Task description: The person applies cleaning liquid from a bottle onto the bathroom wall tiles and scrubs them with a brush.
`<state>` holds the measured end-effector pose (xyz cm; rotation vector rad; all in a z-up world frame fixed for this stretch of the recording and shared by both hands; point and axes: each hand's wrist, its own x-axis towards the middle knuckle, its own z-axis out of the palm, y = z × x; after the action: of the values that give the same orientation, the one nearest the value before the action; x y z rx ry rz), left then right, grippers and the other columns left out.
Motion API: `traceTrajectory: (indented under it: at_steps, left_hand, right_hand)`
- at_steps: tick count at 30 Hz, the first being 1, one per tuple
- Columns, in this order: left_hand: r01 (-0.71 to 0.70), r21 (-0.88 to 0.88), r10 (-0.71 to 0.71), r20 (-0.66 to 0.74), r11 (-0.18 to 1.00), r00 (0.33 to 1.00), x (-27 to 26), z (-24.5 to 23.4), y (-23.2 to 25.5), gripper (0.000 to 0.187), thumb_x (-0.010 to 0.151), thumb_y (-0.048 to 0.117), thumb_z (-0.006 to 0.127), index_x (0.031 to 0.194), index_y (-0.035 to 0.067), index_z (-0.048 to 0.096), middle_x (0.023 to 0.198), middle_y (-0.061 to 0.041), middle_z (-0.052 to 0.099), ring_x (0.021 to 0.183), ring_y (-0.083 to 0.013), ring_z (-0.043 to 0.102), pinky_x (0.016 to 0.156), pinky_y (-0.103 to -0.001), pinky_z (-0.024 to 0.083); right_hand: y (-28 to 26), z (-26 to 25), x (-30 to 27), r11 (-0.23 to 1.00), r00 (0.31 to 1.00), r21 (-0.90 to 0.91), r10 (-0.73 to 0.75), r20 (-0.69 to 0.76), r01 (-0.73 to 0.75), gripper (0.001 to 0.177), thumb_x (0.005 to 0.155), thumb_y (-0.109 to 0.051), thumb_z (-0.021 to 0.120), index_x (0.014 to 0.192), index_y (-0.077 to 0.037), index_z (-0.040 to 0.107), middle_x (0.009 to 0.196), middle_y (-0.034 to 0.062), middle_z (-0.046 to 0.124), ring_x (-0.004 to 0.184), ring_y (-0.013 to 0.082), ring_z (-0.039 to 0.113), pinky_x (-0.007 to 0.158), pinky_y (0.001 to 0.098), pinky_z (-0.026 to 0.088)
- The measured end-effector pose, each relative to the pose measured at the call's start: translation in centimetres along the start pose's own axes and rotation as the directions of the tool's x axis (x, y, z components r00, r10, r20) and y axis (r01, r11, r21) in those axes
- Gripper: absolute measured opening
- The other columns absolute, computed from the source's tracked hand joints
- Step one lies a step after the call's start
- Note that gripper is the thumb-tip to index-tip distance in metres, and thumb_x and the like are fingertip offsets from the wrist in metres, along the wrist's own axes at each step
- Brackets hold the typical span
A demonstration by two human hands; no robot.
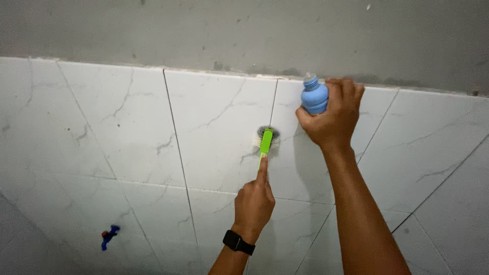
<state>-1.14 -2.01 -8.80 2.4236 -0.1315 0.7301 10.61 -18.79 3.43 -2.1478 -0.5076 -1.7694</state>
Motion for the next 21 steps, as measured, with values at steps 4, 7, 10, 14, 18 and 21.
traceTrajectory:
  at_steps: [4,7,10,14,18,21]
  left_hand:
    - [-0.128,-0.051,0.123,-0.097,0.99,0.988,4.7,-3.3,2.5,0.066,0.097,0.01,0.055,0.158,0.01,0.031,0.058,-0.014,0.063,0.045,-0.0288,0.062,0.043,-0.044,0.052]
    - [-0.149,-0.002,0.147,-0.165,0.989,0.975,7.5,-5.4,4.4,0.059,0.099,0.014,0.056,0.155,0.015,0.038,0.059,-0.016,0.063,0.05,-0.0355,0.062,0.046,-0.049,0.051]
    - [-0.127,0.001,0.126,-0.132,0.992,0.983,6.6,-5.1,3.7,0.059,0.101,0.016,0.054,0.157,0.016,0.036,0.057,-0.017,0.062,0.048,-0.0363,0.061,0.045,-0.05,0.05]
    - [-0.033,-0.038,0.031,-0.04,0.999,0.999,1.2,-1.8,1.1,0.064,0.099,0.013,0.053,0.159,0.016,0.031,0.055,-0.017,0.062,0.044,-0.0346,0.06,0.042,-0.05,0.049]
    - [0.038,-0.138,-0.036,0.017,0.99,0.999,-0.3,-0.2,-0.2,0.064,0.101,0.012,0.053,0.159,0.012,0.026,0.055,-0.012,0.062,0.043,-0.0267,0.061,0.039,-0.043,0.049]
    - [-0.1,-0.074,0.086,-0.169,0.992,0.982,3.0,-1.7,0.5,0.063,0.101,0.012,0.056,0.158,0.01,0.031,0.055,-0.011,0.06,0.043,-0.0252,0.057,0.04,-0.041,0.046]
  right_hand:
    - [-0.7,-0.3,0.0,0.998,0.999,0.053,0.035,-0.011,-0.034,0.052,0.067,-0.021,0.082,0.112,-0.004,0.062,0.115,0.0096,0.055,0.107,0.0317,0.046,0.086,0.0443,0.049]
    - [-0.6,-0.6,-0.1,0.997,0.999,0.068,0.037,0.004,-0.037,0.055,0.067,-0.021,0.082,0.116,-0.003,0.062,0.117,0.0089,0.054,0.108,0.0321,0.045,0.087,0.0435,0.049]
    - [-0.3,-0.5,-0.3,0.997,1.0,0.079,0.027,0.008,-0.027,0.057,0.069,-0.021,0.082,0.119,-0.003,0.062,0.12,0.0096,0.054,0.111,0.0314,0.046,0.089,0.0431,0.05]
    - [0.0,-0.2,-0.3,0.999,0.999,0.037,0.004,0.032,-0.005,0.062,0.069,-0.025,0.084,0.121,-0.002,0.061,0.12,0.012,0.051,0.113,0.0316,0.045,0.087,0.0425,0.05]
    - [0.1,-0.1,-0.3,1.0,0.999,-0.021,0.012,0.049,-0.011,0.058,0.071,-0.026,0.084,0.121,-0.004,0.062,0.119,0.0088,0.051,0.112,0.0291,0.045,0.088,0.0433,0.05]
    - [0.1,0.3,-0.4,0.999,0.998,0.021,0.047,0.046,-0.048,0.056,0.073,-0.026,0.083,0.119,-0.003,0.062,0.121,0.0111,0.051,0.113,0.0308,0.045,0.086,0.0423,0.05]
